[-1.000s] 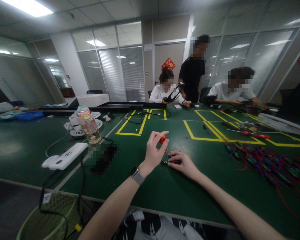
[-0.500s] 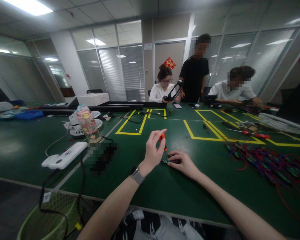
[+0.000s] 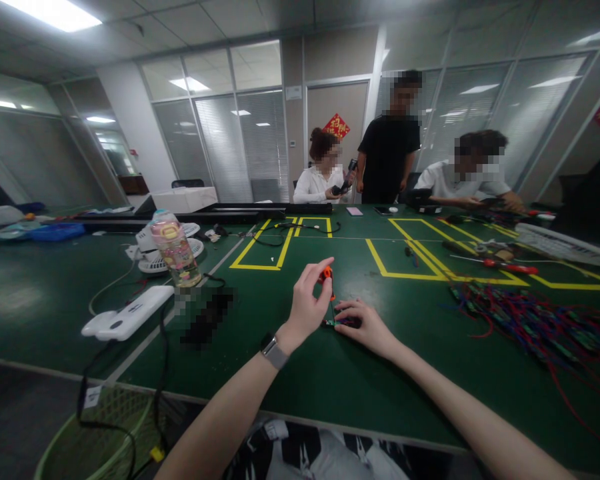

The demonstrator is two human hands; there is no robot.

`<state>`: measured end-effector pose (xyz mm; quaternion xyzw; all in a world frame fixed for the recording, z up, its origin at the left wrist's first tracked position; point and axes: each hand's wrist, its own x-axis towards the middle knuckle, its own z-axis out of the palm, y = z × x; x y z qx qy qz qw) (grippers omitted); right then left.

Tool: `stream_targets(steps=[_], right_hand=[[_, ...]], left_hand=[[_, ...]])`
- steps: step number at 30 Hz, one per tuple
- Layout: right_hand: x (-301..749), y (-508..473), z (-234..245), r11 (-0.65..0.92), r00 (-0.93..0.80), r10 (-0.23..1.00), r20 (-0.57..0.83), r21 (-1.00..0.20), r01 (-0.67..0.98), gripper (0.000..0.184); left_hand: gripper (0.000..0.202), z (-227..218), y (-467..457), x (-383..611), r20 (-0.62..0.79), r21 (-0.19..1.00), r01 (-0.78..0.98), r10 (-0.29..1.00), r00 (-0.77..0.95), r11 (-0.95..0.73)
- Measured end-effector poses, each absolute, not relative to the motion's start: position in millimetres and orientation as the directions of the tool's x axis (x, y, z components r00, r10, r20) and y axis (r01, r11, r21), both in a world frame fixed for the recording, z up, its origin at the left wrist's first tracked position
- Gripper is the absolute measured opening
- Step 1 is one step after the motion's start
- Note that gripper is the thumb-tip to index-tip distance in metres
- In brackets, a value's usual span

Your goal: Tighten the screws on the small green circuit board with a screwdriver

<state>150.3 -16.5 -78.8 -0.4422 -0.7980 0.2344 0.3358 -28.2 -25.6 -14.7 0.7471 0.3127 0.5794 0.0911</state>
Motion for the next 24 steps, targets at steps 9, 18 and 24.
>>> stream_targets(steps=[9, 18, 24], right_hand=[[150.7, -16.0, -80.4, 0.502, -0.382, 0.862, 0.333, -0.664, 0.554, 0.009], [150.5, -15.2, -80.0, 0.487, -0.377, 0.87, 0.317, -0.673, 0.557, 0.009], [150.5, -16.1, -79.1, 0.487, -0.382, 0.869, 0.315, -0.677, 0.552, 0.008]], left_hand=[[0.038, -15.5, -22.8, -28.5, 0.794, 0.515, 0.373, 0.593, 0.131, -0.772], [0.034, -12.6, -25.0, -28.5, 0.821, 0.488, 0.39, 0.563, 0.099, -0.781], [0.026, -12.0, -26.4, -29.1, 0.836, 0.476, 0.423, 0.545, 0.054, -0.771]])
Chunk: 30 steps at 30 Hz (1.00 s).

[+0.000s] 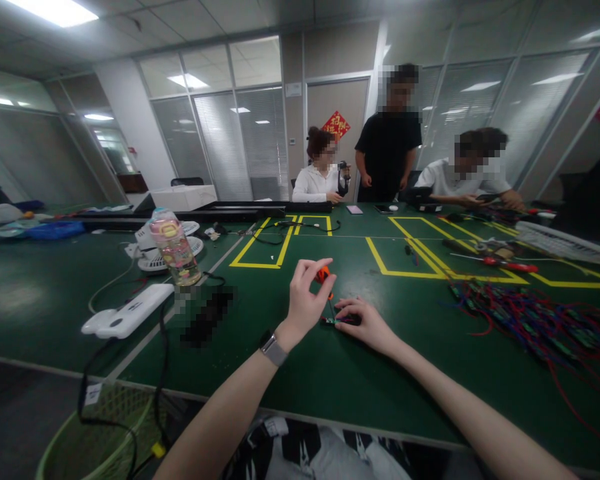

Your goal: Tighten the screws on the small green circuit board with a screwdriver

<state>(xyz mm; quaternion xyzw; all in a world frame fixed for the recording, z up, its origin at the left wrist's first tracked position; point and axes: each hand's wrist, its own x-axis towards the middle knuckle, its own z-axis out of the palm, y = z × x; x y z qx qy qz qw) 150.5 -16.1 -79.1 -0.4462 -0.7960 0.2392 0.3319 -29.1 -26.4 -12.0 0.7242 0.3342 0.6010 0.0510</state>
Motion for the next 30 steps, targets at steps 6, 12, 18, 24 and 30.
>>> stream_targets(steps=[6, 12, 18, 24, 30], right_hand=[[150.7, -16.1, -78.5, 0.49, -0.386, 0.867, 0.315, -0.672, 0.554, 0.009], [150.1, -16.2, -77.9, 0.494, -0.381, 0.866, 0.324, -0.67, 0.555, 0.009], [150.2, -16.9, -77.2, 0.49, -0.384, 0.867, 0.316, -0.676, 0.55, 0.008], [150.8, -15.9, -78.1, 0.491, -0.385, 0.867, 0.317, -0.675, 0.55, 0.008], [150.8, -16.0, -77.8, 0.49, -0.392, 0.866, 0.309, -0.677, 0.55, 0.009]], left_hand=[[0.028, -11.9, -26.4, -28.8, 0.836, 0.473, 0.398, 0.543, 0.08, -0.786], [0.028, -10.9, -28.0, -28.9, 0.844, 0.461, 0.382, 0.529, 0.092, -0.801], [0.023, -11.3, -26.9, -28.8, 0.843, 0.464, 0.418, 0.535, 0.064, -0.781], [0.032, -10.8, -27.8, -29.4, 0.829, 0.478, 0.382, 0.549, 0.101, -0.791], [0.022, -11.1, -26.9, -29.2, 0.837, 0.471, 0.426, 0.544, 0.061, -0.772]])
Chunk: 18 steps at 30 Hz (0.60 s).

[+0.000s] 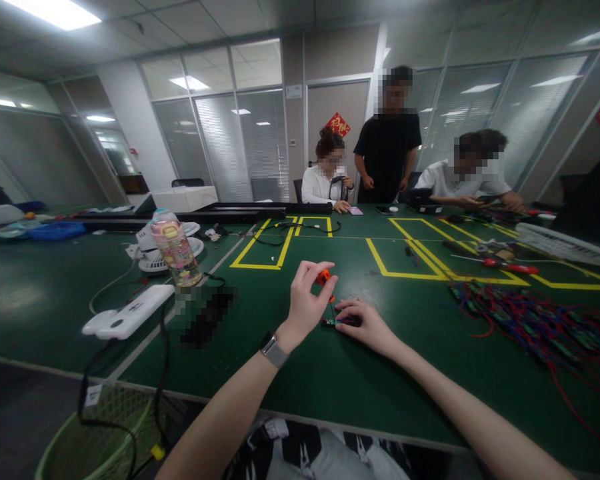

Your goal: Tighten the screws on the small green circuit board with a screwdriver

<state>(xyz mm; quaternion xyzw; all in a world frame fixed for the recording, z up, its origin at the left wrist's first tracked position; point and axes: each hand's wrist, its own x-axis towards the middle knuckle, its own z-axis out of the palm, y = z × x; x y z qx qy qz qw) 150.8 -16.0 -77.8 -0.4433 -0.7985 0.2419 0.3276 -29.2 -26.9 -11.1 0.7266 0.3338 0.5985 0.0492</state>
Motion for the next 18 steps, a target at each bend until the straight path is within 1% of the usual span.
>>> stream_targets(steps=[6, 11, 13, 16, 18], right_hand=[[150.4, -16.2, -77.2, 0.486, -0.387, 0.869, 0.307, -0.672, 0.559, 0.009], [150.5, -16.8, -75.8, 0.486, -0.386, 0.87, 0.308, -0.676, 0.555, 0.01], [150.5, -17.0, -75.6, 0.486, -0.384, 0.869, 0.311, -0.678, 0.551, 0.01], [150.4, -17.0, -75.5, 0.489, -0.384, 0.868, 0.316, -0.678, 0.548, 0.009], [150.5, -16.9, -75.5, 0.492, -0.386, 0.866, 0.317, -0.677, 0.548, 0.009]], left_hand=[[0.033, -10.7, -27.2, -28.7, 0.822, 0.488, 0.389, 0.561, 0.096, -0.781], [0.021, -12.0, -25.7, -28.4, 0.839, 0.475, 0.439, 0.543, 0.037, -0.763], [0.023, -12.2, -26.2, -28.7, 0.838, 0.471, 0.443, 0.544, 0.044, -0.763], [0.032, -11.8, -27.3, -29.1, 0.831, 0.478, 0.404, 0.551, 0.08, -0.78], [0.032, -11.4, -27.2, -29.2, 0.832, 0.479, 0.388, 0.548, 0.083, -0.787]])
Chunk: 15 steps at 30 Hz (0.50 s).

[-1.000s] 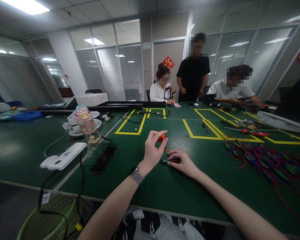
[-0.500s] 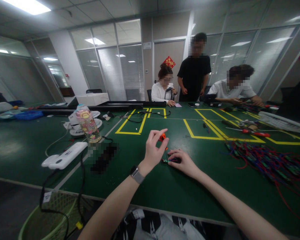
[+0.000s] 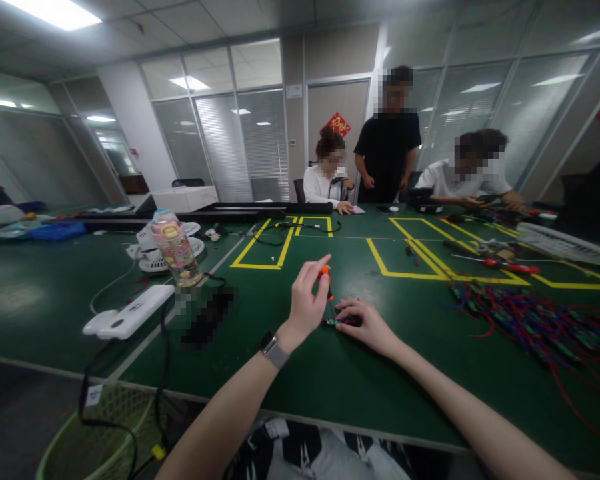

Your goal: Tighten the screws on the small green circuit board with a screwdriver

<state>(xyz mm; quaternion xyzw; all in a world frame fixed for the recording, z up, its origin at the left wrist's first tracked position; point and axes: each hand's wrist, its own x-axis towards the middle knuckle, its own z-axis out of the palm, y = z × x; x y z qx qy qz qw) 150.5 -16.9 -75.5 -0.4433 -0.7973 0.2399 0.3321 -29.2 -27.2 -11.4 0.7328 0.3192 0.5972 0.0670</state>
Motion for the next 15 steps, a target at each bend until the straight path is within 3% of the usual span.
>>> stream_targets(steps=[5, 11, 15], right_hand=[[150.8, -16.7, -76.2, 0.491, -0.389, 0.867, 0.312, -0.674, 0.552, 0.01], [150.7, -15.8, -78.3, 0.496, -0.385, 0.865, 0.324, -0.674, 0.547, 0.008], [150.7, -15.7, -79.8, 0.499, -0.379, 0.863, 0.333, -0.674, 0.545, 0.008]], left_hand=[[0.021, -11.8, -26.2, -29.3, 0.846, 0.461, 0.43, 0.531, 0.05, -0.776], [0.034, -12.4, -28.0, -28.7, 0.831, 0.47, 0.391, 0.546, 0.106, -0.791], [0.028, -14.3, -25.7, -29.0, 0.844, 0.459, 0.421, 0.532, 0.068, -0.783]])
